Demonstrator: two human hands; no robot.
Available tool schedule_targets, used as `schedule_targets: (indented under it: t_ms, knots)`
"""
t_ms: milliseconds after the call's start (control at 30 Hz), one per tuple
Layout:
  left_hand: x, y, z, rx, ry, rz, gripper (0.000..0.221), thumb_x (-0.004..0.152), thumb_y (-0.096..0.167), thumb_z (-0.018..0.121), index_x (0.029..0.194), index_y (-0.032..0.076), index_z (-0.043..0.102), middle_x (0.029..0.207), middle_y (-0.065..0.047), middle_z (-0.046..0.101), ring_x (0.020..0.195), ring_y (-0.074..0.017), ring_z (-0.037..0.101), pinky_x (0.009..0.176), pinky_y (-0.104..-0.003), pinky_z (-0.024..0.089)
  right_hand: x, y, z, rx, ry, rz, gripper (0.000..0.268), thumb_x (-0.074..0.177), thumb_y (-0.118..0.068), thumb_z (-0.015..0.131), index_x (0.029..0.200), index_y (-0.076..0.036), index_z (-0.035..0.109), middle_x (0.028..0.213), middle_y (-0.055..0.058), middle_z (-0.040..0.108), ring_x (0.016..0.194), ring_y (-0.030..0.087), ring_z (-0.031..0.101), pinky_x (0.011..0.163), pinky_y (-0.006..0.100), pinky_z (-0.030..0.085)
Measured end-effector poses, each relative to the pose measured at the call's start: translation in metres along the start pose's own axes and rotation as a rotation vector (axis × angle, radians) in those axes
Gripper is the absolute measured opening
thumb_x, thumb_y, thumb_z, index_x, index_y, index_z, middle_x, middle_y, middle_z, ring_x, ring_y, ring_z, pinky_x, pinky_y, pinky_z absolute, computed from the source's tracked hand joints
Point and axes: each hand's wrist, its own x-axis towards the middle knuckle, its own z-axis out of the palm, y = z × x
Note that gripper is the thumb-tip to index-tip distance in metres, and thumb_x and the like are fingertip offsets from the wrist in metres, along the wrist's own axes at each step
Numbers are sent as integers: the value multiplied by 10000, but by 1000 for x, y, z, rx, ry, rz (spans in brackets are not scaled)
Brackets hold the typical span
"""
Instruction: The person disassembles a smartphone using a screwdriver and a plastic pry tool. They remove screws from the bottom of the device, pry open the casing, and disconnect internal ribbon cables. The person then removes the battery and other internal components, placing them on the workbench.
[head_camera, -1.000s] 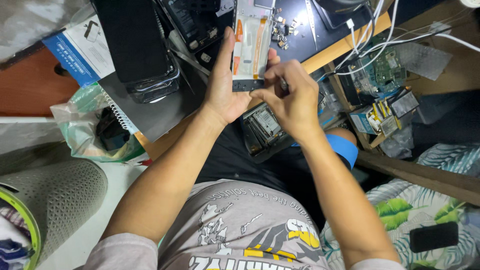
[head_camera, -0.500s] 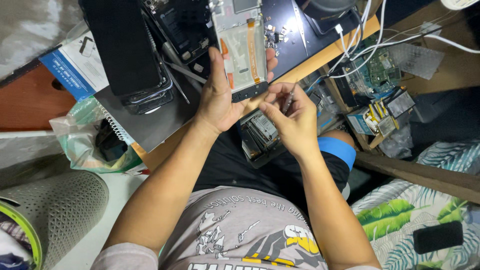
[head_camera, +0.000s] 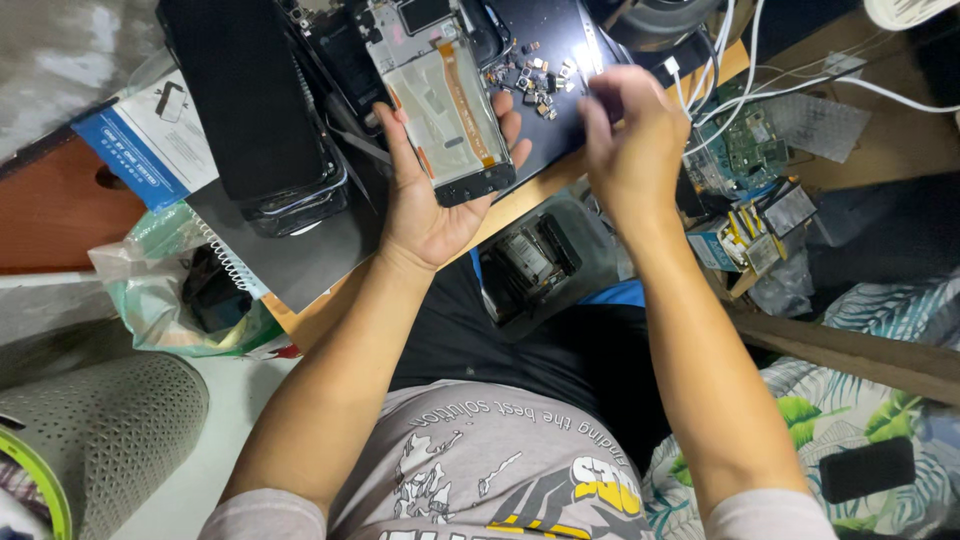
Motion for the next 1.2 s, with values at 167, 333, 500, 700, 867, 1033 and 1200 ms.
schedule_targets:
  t_ms: [167, 333, 500, 700, 867, 1033, 1200]
  knots:
    - [-2, -1, 10, 118, -4, -9, 955, 958, 776, 380, 1551, 30, 432, 1453, -167, 588, 1342, -297, 600, 1213, -474, 470, 27, 23, 41, -244, 87, -164, 275, 926, 50, 660, 1195, -3, 683, 1055, 199, 698, 899, 413, 675, 794, 456, 539]
    - [-2, -8, 23, 550, -62, 20, 941, 1031, 753, 336, 1528, -37, 456, 1404, -202, 624, 1257, -298, 638, 1125, -452, 520, 39, 20, 42, -186, -76, -190, 262, 903, 79, 577, 1145, 25, 663, 1100, 201, 682, 939, 430, 659, 804, 493, 518]
    - [-30, -29, 37, 537, 38, 24, 927, 1037, 734, 306, 1548, -28, 438, 1413, -214, 621, 1272, -308, 645, 1145, -466, 518, 36, 12, 43, -234, -105, -141, 229, 968, 35, 619, 1191, 25, 672, 1136, 176, 665, 1033, 411, 642, 876, 467, 492]
    - [-79, -28, 46, 275, 261, 51, 897, 1021, 711, 264, 1539, -2, 429, 1363, -197, 629, 1238, -306, 639, 1091, -477, 524, 18, 25, 45, -348, -10, -208, 312, 975, 79, 583, 1275, 22, 650, 1356, 172, 646, 1160, 381, 610, 1000, 437, 489]
    - [-130, -19, 62, 330, 385, 62, 843, 1037, 684, 281, 1519, 11, 444, 1288, -223, 653, 1125, -314, 663, 946, -464, 557, 10, 4, 36, -377, 49, -285, 280, 979, 37, 629, 1252, -22, 652, 1323, 152, 628, 1218, 356, 595, 1035, 432, 484]
    - [-160, -24, 65, 429, 461, 69, 795, 1067, 615, 279, 1509, -23, 451, 1261, -243, 655, 1093, -318, 671, 932, -451, 556, -7, -50, 34, -54, -86, -393, 186, 937, 2, 771, 1104, -61, 720, 1050, 92, 651, 962, 301, 617, 810, 419, 485]
    - [-175, -22, 66, 499, 491, 142, 785, 1054, 617, 280, 1498, -11, 434, 1249, -252, 656, 1080, -323, 681, 932, -455, 566, -1, -94, 66, 190, -232, -392, 157, 881, -121, 842, 985, -88, 729, 926, 56, 592, 904, 287, 583, 791, 412, 469]
